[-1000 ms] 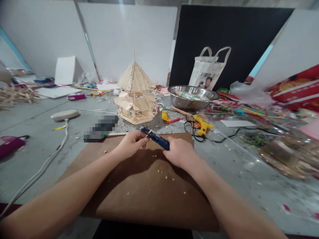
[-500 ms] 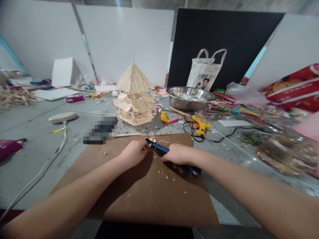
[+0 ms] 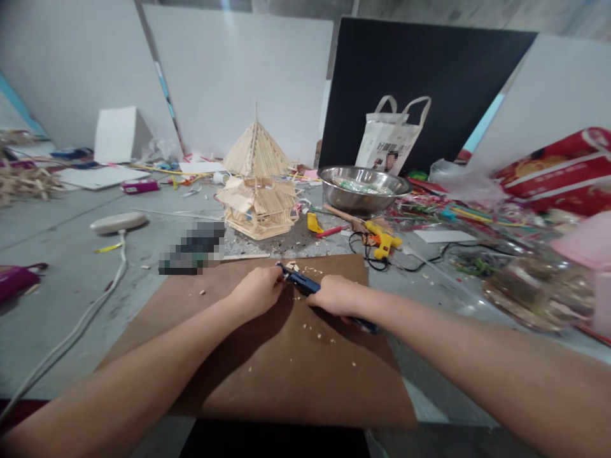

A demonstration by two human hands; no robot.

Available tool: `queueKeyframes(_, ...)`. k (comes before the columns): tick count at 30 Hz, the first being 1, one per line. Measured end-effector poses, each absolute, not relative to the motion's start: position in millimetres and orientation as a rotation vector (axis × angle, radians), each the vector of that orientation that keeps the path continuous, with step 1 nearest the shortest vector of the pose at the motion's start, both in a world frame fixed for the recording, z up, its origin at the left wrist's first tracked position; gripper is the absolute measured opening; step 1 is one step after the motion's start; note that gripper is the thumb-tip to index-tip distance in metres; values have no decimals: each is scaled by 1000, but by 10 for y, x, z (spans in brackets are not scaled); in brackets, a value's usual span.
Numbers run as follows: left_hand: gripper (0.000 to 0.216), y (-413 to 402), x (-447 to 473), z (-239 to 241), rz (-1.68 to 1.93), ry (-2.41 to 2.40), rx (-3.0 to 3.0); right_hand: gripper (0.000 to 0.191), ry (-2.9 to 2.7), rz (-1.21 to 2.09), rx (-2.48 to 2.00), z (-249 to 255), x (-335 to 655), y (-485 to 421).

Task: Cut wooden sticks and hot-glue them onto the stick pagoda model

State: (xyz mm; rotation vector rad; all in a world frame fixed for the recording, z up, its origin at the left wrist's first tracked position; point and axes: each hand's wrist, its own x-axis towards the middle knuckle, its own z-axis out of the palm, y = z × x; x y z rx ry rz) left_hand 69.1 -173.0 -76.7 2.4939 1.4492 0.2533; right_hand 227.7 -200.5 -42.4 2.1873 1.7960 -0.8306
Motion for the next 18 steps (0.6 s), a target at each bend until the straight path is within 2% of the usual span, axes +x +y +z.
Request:
queueKeyframes(5, 21, -1711, 673, -773, 259, 1440, 2485, 30, 1752, -1041, 2148, -389, 2291, -2030)
queueKeyframes(9, 22, -1684, 640, -781, 285, 1365, 2498, 38, 1857, -995, 2100, -318, 2402, -2020)
queueKeyframes(12, 24, -1676, 627, -788, 279, 1304, 2503, 48, 1963, -788, 2135, -287, 2573, -1949)
queueKeyframes(16, 22, -1681, 630, -796, 314, 1277, 2509, 64, 1972, -241, 2270, -333, 2829, -1813)
queueKeyframes(18, 22, -1683, 633, -795, 333, 1263, 2517, 69, 1886, -67, 2324, -390, 2918, -1762)
